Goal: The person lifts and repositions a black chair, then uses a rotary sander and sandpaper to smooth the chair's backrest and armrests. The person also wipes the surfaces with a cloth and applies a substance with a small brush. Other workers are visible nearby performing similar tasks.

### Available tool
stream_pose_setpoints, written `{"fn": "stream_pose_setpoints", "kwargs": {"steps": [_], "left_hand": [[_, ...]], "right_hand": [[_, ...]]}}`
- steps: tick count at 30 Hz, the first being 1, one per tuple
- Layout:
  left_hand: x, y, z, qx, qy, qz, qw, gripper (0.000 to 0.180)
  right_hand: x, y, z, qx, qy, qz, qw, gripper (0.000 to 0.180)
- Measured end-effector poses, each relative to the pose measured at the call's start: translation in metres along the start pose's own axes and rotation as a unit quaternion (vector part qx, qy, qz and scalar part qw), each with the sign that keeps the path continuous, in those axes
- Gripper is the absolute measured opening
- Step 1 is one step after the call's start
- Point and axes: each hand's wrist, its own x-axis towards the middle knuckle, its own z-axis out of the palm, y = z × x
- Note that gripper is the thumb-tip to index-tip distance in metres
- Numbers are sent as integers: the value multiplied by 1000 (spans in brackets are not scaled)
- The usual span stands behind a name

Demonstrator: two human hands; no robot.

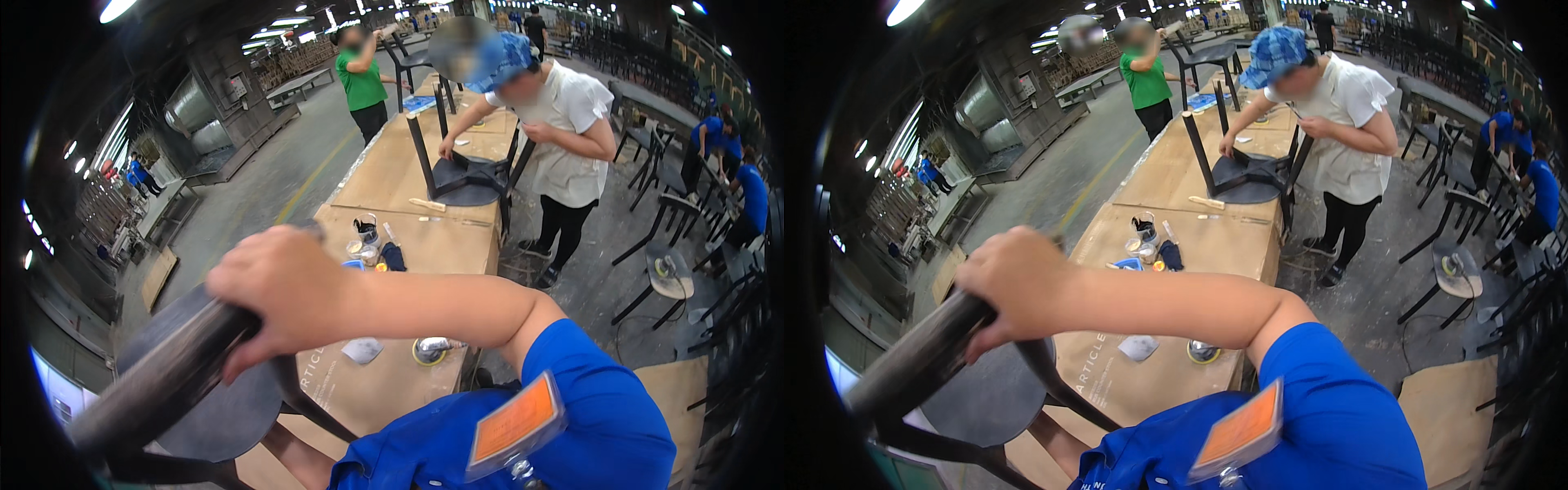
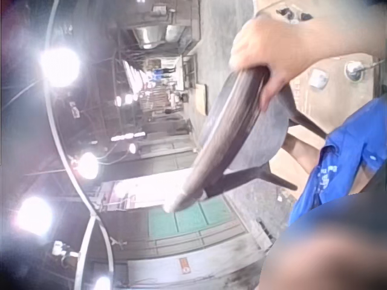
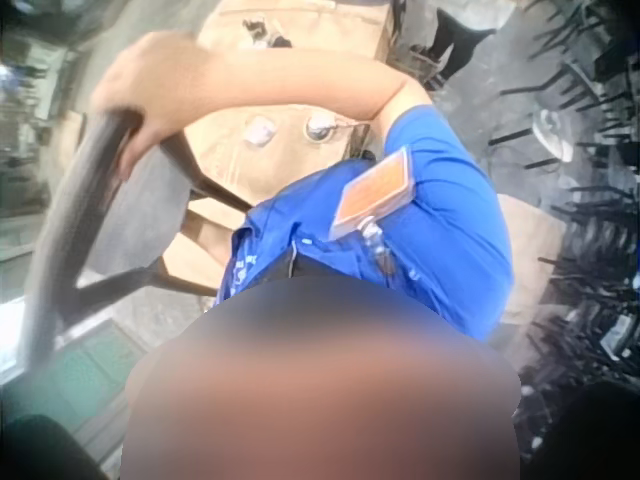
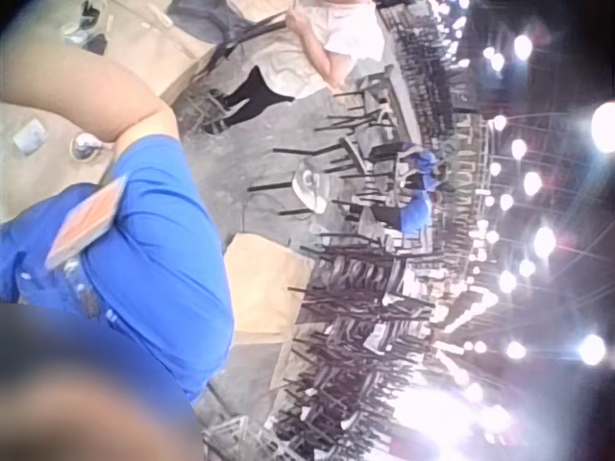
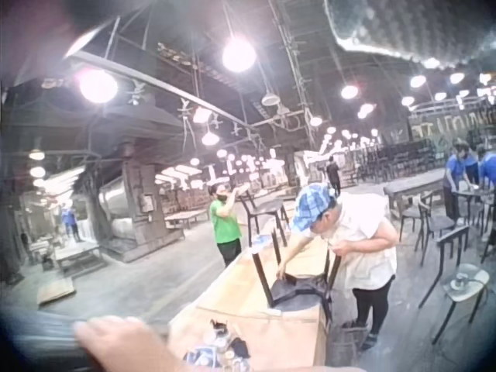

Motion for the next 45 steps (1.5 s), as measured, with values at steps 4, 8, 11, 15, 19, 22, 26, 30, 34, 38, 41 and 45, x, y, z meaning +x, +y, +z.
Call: {"fn": "stream_pose_setpoints", "kwargs": {"steps": [4, 8, 11, 15, 19, 22, 26, 30, 34, 38, 41, 45], "left_hand": [[-6, 9, 22, 52, -44, -29, 997, 64], [-12, -5, 55, 88, -98, -75, 988, 64], [-20, -30, 79, 111, -135, -118, 977, 64], [-28, -80, 120, 138, -183, -181, 956, 64], [-33, -143, 166, 171, -222, -238, 930, 64], [-30, -197, 207, 205, -246, -268, 909, 64], [-46, -265, 243, 248, -243, -303, 888, 64], [-77, -320, 277, 313, -259, -323, 855, 60], [-92, -364, 306, 342, -225, -388, 826, 50], [-105, -407, 324, 362, -192, -403, 819, 54], [-118, -429, 335, 405, -173, -388, 810, 58], [-114, -450, 370, 440, -153, -448, 763, 65]], "right_hand": [[-60, 19, -47, -11, 68, 110, 992, 57], [-137, 14, -81, 17, 103, 271, 957, 55], [-202, 1, -96, 13, 172, 307, 936, 51], [-292, -25, -117, 11, 260, 372, 891, 49], [-364, -54, -128, 42, 371, 449, 812, 49], [-412, -67, -139, 32, 415, 492, 765, 48], [-474, -53, -145, 34, 509, 522, 684, 37], [-535, -31, -160, 22, 537, 563, 627, 31], [-574, -7, -176, 25, 557, 613, 561, 34], [-603, 24, -191, 54, 561, 648, 513, 39], [-622, 50, -202, 53, 550, 671, 495, 41], [-641, 72, -217, 74, 538, 702, 461, 45]]}}
